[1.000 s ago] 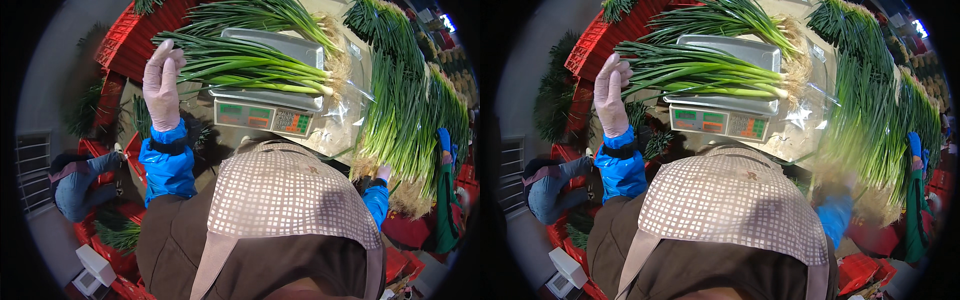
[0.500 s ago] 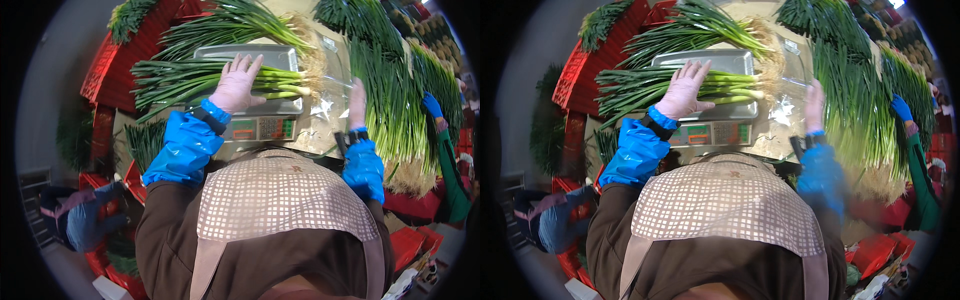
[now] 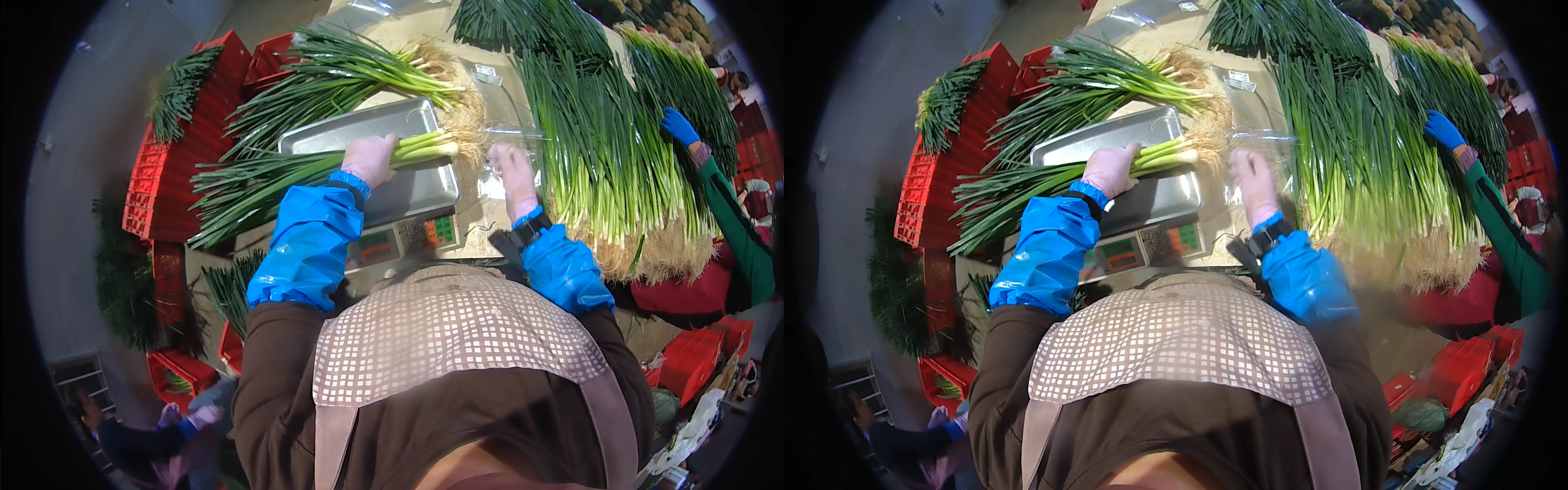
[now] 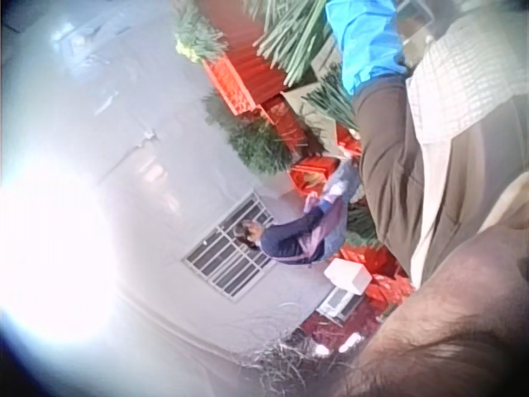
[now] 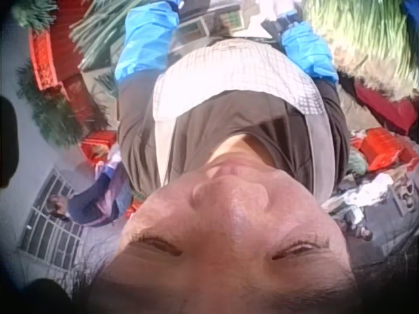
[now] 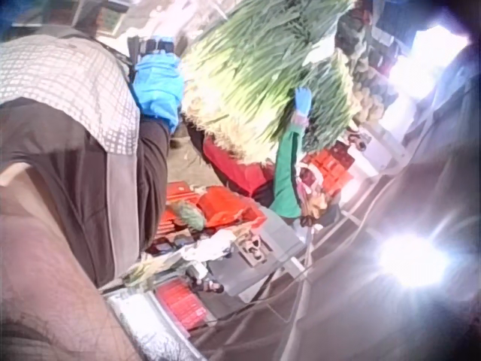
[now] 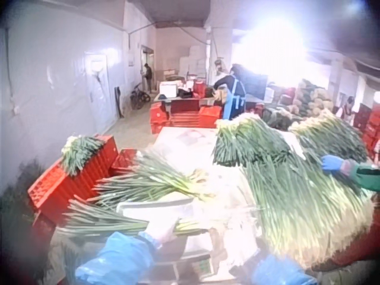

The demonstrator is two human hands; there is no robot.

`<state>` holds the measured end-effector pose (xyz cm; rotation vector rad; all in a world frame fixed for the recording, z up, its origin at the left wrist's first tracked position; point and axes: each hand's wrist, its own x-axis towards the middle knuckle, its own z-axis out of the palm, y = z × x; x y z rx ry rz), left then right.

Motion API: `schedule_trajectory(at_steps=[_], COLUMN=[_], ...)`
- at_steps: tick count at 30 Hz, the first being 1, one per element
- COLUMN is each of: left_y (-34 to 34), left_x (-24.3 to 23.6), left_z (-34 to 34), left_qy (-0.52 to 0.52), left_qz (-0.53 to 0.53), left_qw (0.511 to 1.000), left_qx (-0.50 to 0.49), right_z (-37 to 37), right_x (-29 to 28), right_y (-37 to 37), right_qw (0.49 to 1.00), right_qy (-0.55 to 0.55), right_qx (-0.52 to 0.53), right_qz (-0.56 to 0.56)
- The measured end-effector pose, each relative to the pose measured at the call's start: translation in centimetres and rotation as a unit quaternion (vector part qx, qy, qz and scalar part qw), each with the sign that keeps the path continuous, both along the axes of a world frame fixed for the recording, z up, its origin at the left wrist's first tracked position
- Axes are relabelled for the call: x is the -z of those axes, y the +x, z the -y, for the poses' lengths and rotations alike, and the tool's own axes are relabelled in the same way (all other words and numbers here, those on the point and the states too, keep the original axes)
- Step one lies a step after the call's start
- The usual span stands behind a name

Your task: The person repeatedly picks bundles of green onions, places them on a digital scale, and then packs them into clear plastic bags. The packed bundles are set aside on the table. The process is repeated continuously throughout the clip.

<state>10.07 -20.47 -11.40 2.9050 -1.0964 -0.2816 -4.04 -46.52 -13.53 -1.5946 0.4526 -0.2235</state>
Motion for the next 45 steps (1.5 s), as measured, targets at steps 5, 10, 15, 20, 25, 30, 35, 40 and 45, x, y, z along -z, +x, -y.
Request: schedule_trajectory(at_steps=[5, 10, 15, 20, 25, 30, 35, 40, 45], left_y=[-2.0, -8.5, -11.4, -10.1, -11.4, -15.3, -17.0, -15.9, -15.8], left_x=[-1.4, -5.6, -11.5, -13.1, -6.0, 2.5, 9.4, 12.3, 10.7], left_z=[1.5, 8.4, 10.6, 7.4, 11.1, 18.0, 21.7, 22.0, 21.1], left_qy=[-0.071, -0.134, -0.257, -0.443, -0.477, -0.101, -0.117, -0.18, -0.112], left_qz=[-0.033, -0.042, -0.037, -0.061, -0.163, -0.316, -0.161, -0.266, -0.394], left_qw=[0.997, 0.99, 0.953, 0.871, 0.858, 0.892, 0.951, 0.928, 0.904], left_qx=[-0.028, 0.013, 0.157, 0.206, 0.097, 0.308, 0.235, 0.188, 0.122], right_z=[-4.4, -7.2, 0.5, 13.4, 18.8, 13.9, 10.1, 9.8, 9.3], right_x=[-0.9, -3.3, -8.0, -19.5, -33.1, -37.7, -30.5, -16.2, -5.5], right_y=[-2.6, -0.5, -1.7, -12.2, -23.6, -24.7, -22.5, -21.0, -20.4], right_qw=[0.926, 0.859, 0.894, 0.936, 0.948, 0.982, 0.979, 0.955, 0.959], right_qy=[0.26, 0.502, 0.362, -0.045, -0.011, -0.177, -0.141, 0.144, 0.191], right_qx=[-0.237, 0.013, 0.02, 0.116, 0.079, 0.069, 0.037, -0.029, -0.051], right_qz=[-0.135, 0.1, 0.263, 0.331, 0.307, 0.01, -0.145, -0.256, -0.204])
